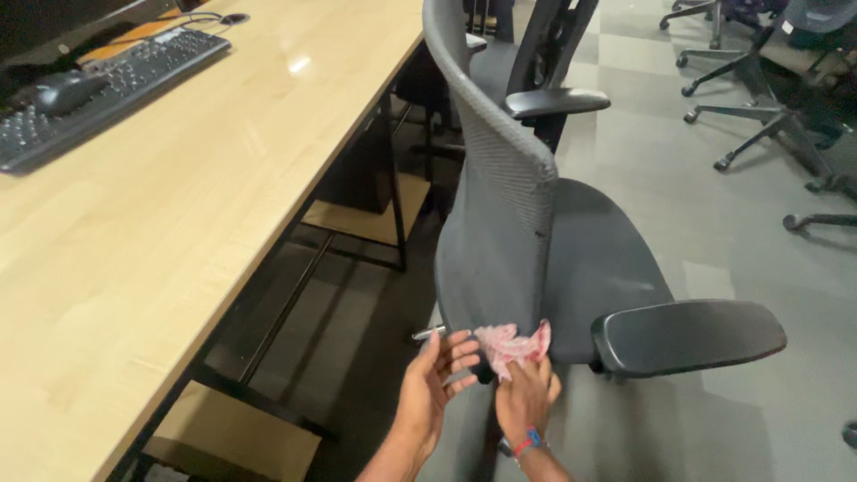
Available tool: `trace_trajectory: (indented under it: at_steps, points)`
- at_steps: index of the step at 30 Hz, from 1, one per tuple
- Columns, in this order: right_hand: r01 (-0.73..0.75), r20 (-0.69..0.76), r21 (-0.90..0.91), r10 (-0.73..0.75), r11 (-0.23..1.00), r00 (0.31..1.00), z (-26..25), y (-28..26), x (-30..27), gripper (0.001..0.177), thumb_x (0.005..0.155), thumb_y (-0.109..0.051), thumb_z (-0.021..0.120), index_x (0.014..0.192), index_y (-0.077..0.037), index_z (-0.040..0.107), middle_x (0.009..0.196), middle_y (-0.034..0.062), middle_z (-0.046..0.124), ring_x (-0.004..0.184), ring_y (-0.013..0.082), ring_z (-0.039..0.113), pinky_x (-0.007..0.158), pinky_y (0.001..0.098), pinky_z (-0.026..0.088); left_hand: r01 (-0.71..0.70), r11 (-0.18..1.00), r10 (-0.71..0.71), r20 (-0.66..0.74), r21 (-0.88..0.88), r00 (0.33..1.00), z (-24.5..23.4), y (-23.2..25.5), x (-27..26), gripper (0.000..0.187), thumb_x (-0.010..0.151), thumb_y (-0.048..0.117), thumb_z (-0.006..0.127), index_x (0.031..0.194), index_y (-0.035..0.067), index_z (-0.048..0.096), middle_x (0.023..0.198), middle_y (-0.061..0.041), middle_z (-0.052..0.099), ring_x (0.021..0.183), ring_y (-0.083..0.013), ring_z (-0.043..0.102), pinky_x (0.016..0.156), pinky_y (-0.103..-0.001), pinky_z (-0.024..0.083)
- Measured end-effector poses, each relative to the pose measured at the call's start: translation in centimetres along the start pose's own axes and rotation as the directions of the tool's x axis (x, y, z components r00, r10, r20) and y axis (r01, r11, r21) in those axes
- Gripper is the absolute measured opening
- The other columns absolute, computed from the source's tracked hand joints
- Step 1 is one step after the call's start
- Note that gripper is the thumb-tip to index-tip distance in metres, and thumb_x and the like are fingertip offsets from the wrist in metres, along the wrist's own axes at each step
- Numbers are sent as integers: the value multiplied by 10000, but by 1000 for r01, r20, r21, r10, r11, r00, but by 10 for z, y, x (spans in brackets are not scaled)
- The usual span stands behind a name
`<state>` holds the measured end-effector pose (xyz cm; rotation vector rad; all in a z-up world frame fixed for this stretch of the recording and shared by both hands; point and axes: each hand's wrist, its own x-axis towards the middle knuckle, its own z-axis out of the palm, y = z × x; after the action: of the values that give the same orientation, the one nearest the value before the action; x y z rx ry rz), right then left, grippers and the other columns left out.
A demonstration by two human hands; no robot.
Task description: The person wipes the armrests, seat, and backrest of a black office chair using a pink cloth. They rotate the chair to access different sides and continue wiping the mesh back and metal frame.
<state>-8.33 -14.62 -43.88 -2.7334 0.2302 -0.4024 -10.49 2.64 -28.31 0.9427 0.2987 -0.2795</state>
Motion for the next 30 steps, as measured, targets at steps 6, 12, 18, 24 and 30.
trace_trajectory:
  at_steps: [6,12,18,24,30]
  points:
    - [-252,-7,568,311,783,950,39,0,-2,305,857,-47,551,1104,-91,724,1429,13,661,1262,271,603,1067,343,453,2,1000,0,-57,26,998,-15,9,12,603,989,527,432,1247,40,676,1135,-75,724,1028,-163,656,902,-345,510]
    - [-16,-320,550,229,835,919,9,-34,8,413,788,33,537,1172,41,690,1542,106,470,1372,358,488,1131,410,376,2,1000,0,-71,19,997,-19,7,20,588,993,528,441,1232,48,682,1085,-73,734,976,-154,665,850,-328,520]
    - [-593,285,501,526,631,801,84,22,-8,336,847,-37,634,1165,-4,736,1367,128,611,1212,381,583,980,422,493,24,1000,-23,-87,9,996,-24,3,24,591,1002,532,434,1211,43,692,1031,-61,737,920,-141,666,806,-306,525]
    - [-830,828,555,130,-46,546,114,39,16,377,926,-50,565,1292,-45,659,1126,105,758,1014,290,744,758,368,616,28,999,-25,-91,26,995,-27,3,26,601,1005,536,414,1209,47,697,1015,-50,739,896,-131,666,793,-290,518]
    - [-877,872,475,167,-70,459,125,44,17,418,888,19,541,1279,-102,628,1108,109,741,992,285,730,782,420,628,38,998,-33,-117,47,993,-31,-3,28,602,1008,541,408,1206,52,698,1011,-53,741,890,-131,663,780,-292,510]
